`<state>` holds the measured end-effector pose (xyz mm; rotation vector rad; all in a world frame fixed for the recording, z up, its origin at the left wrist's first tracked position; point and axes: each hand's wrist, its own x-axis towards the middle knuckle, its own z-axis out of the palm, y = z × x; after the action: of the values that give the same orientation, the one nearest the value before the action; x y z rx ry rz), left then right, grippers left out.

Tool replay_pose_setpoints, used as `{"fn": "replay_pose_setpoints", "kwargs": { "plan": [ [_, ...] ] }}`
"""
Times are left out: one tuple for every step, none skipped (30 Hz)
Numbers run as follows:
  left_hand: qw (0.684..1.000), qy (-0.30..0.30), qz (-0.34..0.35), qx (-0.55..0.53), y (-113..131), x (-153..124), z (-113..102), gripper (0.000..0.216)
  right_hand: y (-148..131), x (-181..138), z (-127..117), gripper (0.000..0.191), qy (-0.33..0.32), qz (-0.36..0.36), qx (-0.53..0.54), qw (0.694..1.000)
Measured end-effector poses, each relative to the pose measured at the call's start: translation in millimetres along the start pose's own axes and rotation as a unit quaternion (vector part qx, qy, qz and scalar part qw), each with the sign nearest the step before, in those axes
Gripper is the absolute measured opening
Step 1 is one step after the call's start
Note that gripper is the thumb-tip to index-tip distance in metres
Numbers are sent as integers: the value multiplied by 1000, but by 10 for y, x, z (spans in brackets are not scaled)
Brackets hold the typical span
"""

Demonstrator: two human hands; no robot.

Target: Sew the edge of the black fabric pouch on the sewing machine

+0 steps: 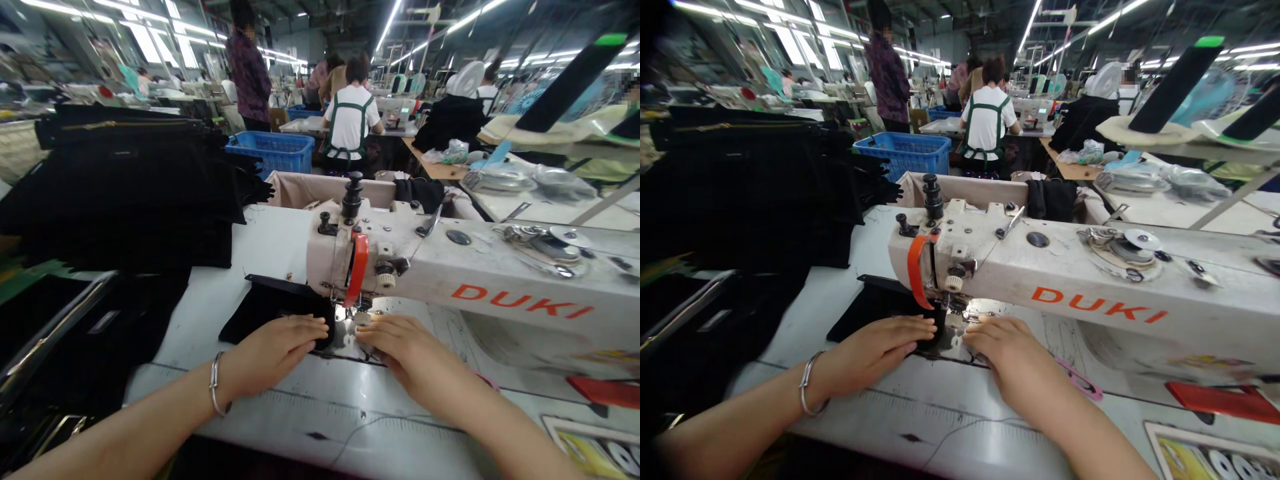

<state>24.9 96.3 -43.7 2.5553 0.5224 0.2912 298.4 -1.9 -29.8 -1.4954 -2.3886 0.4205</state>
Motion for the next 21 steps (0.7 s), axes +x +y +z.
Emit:
{"fn": "replay_pose_setpoints", "kwargs": {
  "plan": [
    [1000, 10, -4, -1, 0, -2, 14, 39, 32, 48, 46, 47, 23, 14, -6, 1000],
    [1000, 20, -4, 2, -4, 0, 33, 42, 53, 108, 106, 35, 55, 34, -20, 998],
    [1000, 29, -4, 8, -10, 3, 54, 45, 62, 171, 172, 23, 93, 56, -39, 993],
    [999, 40, -5, 13, -18, 8, 74, 46, 60, 227, 236, 13, 130, 74, -62, 987],
    [998, 53, -8, 13, -27, 14, 91, 45, 46, 269, 294, 7, 161, 82, -82, 980],
    [997, 70, -11, 7, -36, 20, 102, 41, 21, 292, 341, 4, 176, 75, -94, 977],
    [996, 90, -15, -7, -43, 25, 107, 36, -13, 296, 377, 4, 179, 54, -94, 978],
    [993, 113, -17, -23, -48, 28, 107, 32, -55, 285, 401, 6, 171, 23, -86, 981],
    [990, 136, -16, -37, -50, 30, 102, 29, -100, 264, 417, 10, 159, -12, -74, 984],
    [987, 153, -11, -45, -50, 29, 96, 28, -145, 240, 429, 17, 146, -44, -60, 986],
    [986, 163, -3, -45, -48, 26, 90, 29, -187, 219, 440, 22, 138, -73, -51, 986],
    [985, 168, 8, -34, -44, 23, 86, 29, -222, 205, 452, 23, 133, -100, -48, 985],
    [986, 166, 24, -13, -40, 20, 87, 29, -249, 199, 468, 20, 130, -123, -49, 983],
    [986, 158, 46, 17, -38, 18, 93, 30, -265, 201, 486, 16, 128, -141, -53, 980],
    [985, 146, 72, 53, -38, 17, 105, 30, -274, 208, 505, 12, 127, -157, -56, 978],
    [982, 128, 101, 91, -41, 18, 121, 31, -276, 217, 523, 13, 127, -168, -58, 976],
    [978, 108, 129, 126, -46, 19, 141, 32, -273, 225, 538, 15, 128, -173, -58, 975],
    [973, 87, 150, 153, -53, 20, 164, 32, -270, 231, 547, 15, 127, -173, -56, 975],
    [970, 68, 160, 172, -62, 20, 188, 33, -267, 234, 551, 15, 128, -171, -52, 975],
    [968, 53, 162, 182, -71, 19, 211, 33, -265, 233, 549, 14, 129, -171, -48, 976],
    [969, 43, 159, 185, -80, 18, 232, 33, -265, 230, 543, 14, 129, -170, -42, 976]
  ]
}}
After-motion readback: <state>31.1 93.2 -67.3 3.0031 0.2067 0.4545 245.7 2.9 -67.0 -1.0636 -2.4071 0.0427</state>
